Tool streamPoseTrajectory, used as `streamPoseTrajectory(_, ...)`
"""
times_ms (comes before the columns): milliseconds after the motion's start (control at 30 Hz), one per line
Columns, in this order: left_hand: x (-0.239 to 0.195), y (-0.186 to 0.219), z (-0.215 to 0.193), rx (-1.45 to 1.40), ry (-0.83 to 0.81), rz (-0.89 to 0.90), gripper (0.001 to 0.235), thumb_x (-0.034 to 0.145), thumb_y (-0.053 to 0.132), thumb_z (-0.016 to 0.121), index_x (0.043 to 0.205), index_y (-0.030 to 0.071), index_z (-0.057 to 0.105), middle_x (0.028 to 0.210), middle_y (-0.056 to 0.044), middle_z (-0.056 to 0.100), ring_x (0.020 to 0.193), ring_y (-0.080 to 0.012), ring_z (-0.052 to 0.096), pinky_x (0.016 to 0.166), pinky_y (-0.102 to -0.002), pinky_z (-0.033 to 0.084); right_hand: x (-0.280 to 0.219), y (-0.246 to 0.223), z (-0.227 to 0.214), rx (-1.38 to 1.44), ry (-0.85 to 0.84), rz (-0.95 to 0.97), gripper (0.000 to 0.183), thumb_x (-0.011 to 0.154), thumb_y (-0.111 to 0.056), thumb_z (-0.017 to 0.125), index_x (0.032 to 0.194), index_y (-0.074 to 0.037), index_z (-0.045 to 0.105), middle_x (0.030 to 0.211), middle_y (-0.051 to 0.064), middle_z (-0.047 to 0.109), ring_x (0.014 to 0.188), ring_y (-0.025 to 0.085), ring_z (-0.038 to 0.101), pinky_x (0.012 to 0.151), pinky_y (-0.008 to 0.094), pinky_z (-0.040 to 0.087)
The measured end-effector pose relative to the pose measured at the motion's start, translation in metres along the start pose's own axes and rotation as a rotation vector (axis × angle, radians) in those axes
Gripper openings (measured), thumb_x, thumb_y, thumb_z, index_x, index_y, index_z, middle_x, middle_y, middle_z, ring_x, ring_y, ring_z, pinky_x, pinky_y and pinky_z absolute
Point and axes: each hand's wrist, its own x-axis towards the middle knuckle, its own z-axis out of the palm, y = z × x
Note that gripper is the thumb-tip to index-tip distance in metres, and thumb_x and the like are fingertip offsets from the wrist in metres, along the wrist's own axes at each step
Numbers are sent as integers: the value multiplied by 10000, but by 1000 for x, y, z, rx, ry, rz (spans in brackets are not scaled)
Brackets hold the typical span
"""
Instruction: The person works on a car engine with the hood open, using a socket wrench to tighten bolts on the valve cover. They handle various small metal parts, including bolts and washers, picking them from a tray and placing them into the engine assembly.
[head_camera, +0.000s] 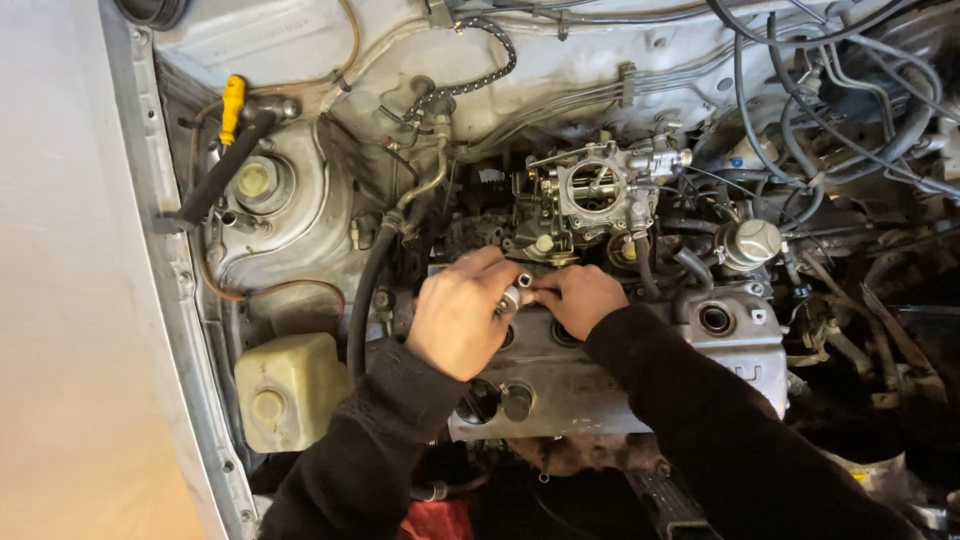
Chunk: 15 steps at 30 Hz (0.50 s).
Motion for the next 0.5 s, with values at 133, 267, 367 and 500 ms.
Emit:
streamPoseTrajectory(133,-8,-7,19,-38,192,44,214,810,121,837,967,92,695,917,-72,725,849,-333,696,709,-425,543,4,11,11,-49,39,-50,265,885,-421,720,1009,-203,807,917,112,757,854,359,709,755,492,566)
streamPoseTrajectory(267,-17,-13,38,-159,214,-42,224,849,137,836,981,64,669,875,-91,722,782,-295,712,657,-385,558,6,17,15,-40,65,-64,240,879,-377,705,1034,-230,813,924,114,759,857,354,713,756,487,572)
streamPoseTrajectory(367,-21,-11,45,-221,194,-89,199,862,102,823,981,61,669,858,-98,721,759,-282,724,627,-370,558,7,21,19,-31,87,-80,235,873,-363,703,1043,-247,816,923,118,758,853,353,715,762,480,576)
streamPoseTrajectory(500,-28,-10,54,-284,187,-155,187,866,61,800,1003,57,674,888,-110,735,775,-273,750,628,-353,576,5,16,14,-50,88,-72,226,882,-387,707,1035,-259,813,927,100,762,849,340,719,765,463,583)
